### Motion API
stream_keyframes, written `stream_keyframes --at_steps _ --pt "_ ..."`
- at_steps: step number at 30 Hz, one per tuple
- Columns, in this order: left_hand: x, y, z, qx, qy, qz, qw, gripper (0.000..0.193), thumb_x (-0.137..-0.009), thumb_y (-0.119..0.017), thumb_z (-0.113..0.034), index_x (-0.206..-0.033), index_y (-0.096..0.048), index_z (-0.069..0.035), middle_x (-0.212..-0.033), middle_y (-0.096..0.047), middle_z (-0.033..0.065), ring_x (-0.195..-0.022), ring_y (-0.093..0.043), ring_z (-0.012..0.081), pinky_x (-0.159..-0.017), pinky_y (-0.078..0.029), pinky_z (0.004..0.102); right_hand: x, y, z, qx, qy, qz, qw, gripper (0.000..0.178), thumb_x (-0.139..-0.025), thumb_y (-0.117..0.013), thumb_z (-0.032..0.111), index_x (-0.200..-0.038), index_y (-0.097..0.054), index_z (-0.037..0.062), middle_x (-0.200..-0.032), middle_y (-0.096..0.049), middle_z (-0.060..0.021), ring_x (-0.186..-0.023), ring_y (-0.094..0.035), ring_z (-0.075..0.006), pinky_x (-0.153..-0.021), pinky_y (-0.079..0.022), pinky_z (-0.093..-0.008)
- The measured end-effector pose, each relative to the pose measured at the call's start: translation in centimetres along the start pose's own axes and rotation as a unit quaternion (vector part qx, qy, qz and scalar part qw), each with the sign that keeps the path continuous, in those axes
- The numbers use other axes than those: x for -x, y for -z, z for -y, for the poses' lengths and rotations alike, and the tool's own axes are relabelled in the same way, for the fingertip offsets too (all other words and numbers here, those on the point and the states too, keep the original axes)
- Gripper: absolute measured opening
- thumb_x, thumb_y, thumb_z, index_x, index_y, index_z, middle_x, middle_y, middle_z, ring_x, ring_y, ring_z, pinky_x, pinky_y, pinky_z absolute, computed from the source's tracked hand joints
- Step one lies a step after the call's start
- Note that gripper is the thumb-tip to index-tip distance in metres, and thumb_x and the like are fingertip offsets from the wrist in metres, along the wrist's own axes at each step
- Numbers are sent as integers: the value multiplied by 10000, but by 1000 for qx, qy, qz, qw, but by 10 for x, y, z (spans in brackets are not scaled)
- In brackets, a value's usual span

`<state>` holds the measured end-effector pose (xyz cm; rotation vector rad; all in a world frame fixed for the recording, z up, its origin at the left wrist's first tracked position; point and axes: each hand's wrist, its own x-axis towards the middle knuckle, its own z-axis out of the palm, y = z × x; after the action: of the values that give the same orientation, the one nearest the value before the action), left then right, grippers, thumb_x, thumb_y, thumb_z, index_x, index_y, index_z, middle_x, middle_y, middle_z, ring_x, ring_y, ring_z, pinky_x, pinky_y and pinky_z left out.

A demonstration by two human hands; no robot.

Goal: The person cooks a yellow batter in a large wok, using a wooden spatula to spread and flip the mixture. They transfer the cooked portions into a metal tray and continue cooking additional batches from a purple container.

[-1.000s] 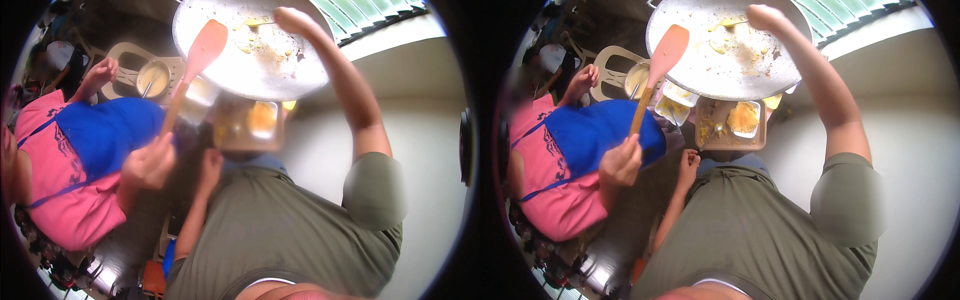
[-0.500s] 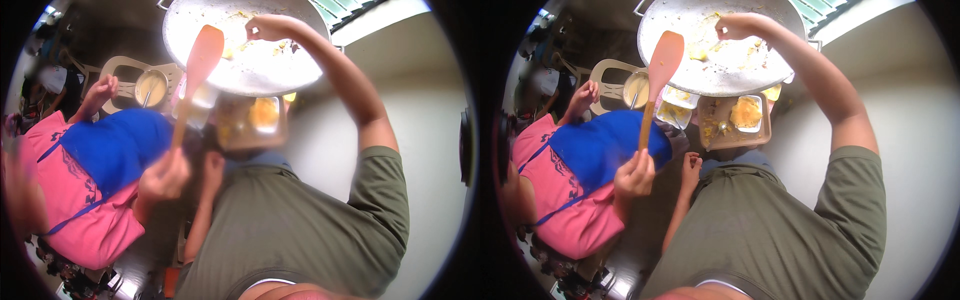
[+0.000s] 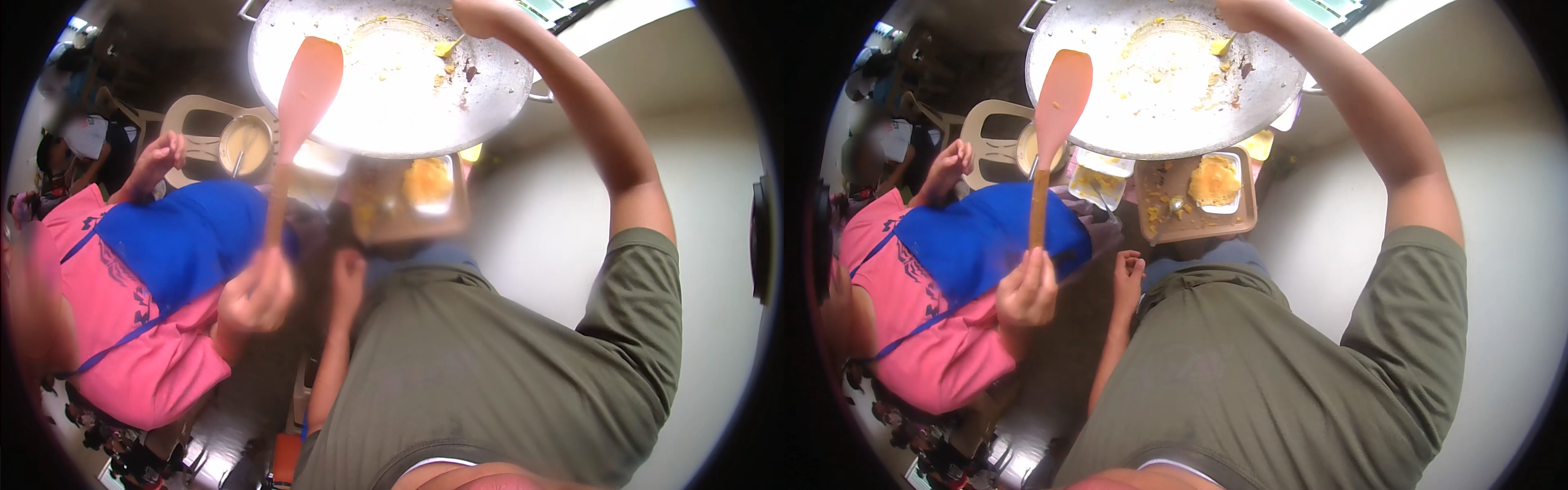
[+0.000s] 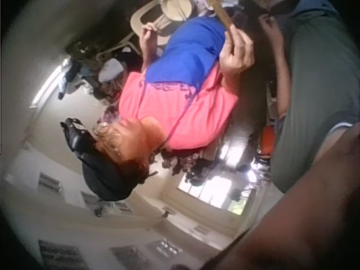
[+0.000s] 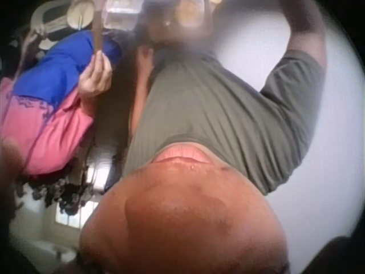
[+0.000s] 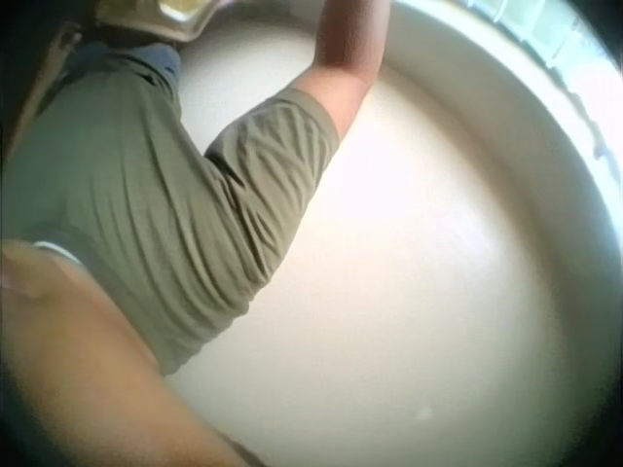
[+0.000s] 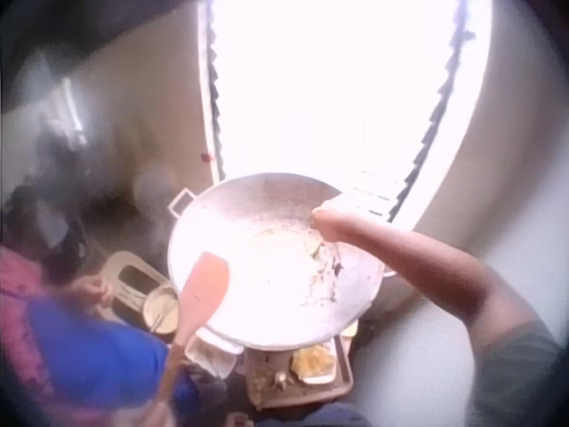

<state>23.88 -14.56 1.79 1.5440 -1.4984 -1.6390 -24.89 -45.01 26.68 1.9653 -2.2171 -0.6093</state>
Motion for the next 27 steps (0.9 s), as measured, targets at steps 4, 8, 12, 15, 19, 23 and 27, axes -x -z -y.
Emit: stream_keyframes --at_steps 4,8,12,15,19,23,27 --pt "2 -13 -5 9 5 16 1000 162 -1028 -644 -132 -1160 -621 -42 -1035 -661 95 -1006 -627 224 -943 -511 387 -12 -19 -25 5 4 13 1000 172 -878 -680 152 -861 -809 39 -832 -778 -162 -713 -734 -340 -618 -569 -439" --pt "5 -22 -3 -12 22 11 1000 167 -1033 -638 -137 -1169 -617 -42 -1047 -664 98 -1017 -629 223 -950 -510 388 4 -18 76 -253 165 -19 953 214 -1025 -628 116 -1205 -736 157 -1122 -774 -127 -1016 -748 -272 -882 -592 -416" --pt "13 -28 8 -9 -12 -10 1000 182 -1040 -646 -145 -1197 -606 -63 -994 -602 35 -841 -579 109 -752 -523 277 90 86 63 -153 131 167 965 219 -1059 -603 272 -1197 -733 162 -982 -775 -94 -960 -754 -244 -764 -582 -392" --pt "14 -27 0 4 -8 -8 1000 179 -1043 -643 -145 -1198 -605 -63 -994 -602 34 -848 -578 108 -755 -522 277 45 45 3 -11 192 125 973 146 -879 -718 148 -958 -840 161 -939 -805 -88 -807 -752 -255 -675 -566 -380" --pt "14 -30 4 3 -8 -9 1000 177 -1046 -641 -147 -1198 -605 -64 -988 -601 30 -859 -582 109 -754 -522 276 6 47 -22 0 209 75 975 190 -911 -704 130 -1032 -834 197 -993 -804 -67 -900 -753 -263 -787 -580 -405" --pt "16 -31 8 10 -9 -22 1000 179 -1045 -643 -149 -1200 -605 -66 -988 -603 29 -857 -584 111 -752 -523 276 2 52 -6 -89 261 19 961 201 -917 -686 89 -1036 -821 177 -971 -803 -73 -893 -753 -269 -817 -578 -411" --pt "7 -31 10 -1 15 -10 1000 187 -1044 -640 -153 -1202 -610 -58 -1029 -628 58 -924 -601 154 -832 -514 317 7 23 -26 3 190 21 982 168 -863 -692 98 -979 -811 124 -919 -788 -121 -848 -745 -300 -758 -558 -439"
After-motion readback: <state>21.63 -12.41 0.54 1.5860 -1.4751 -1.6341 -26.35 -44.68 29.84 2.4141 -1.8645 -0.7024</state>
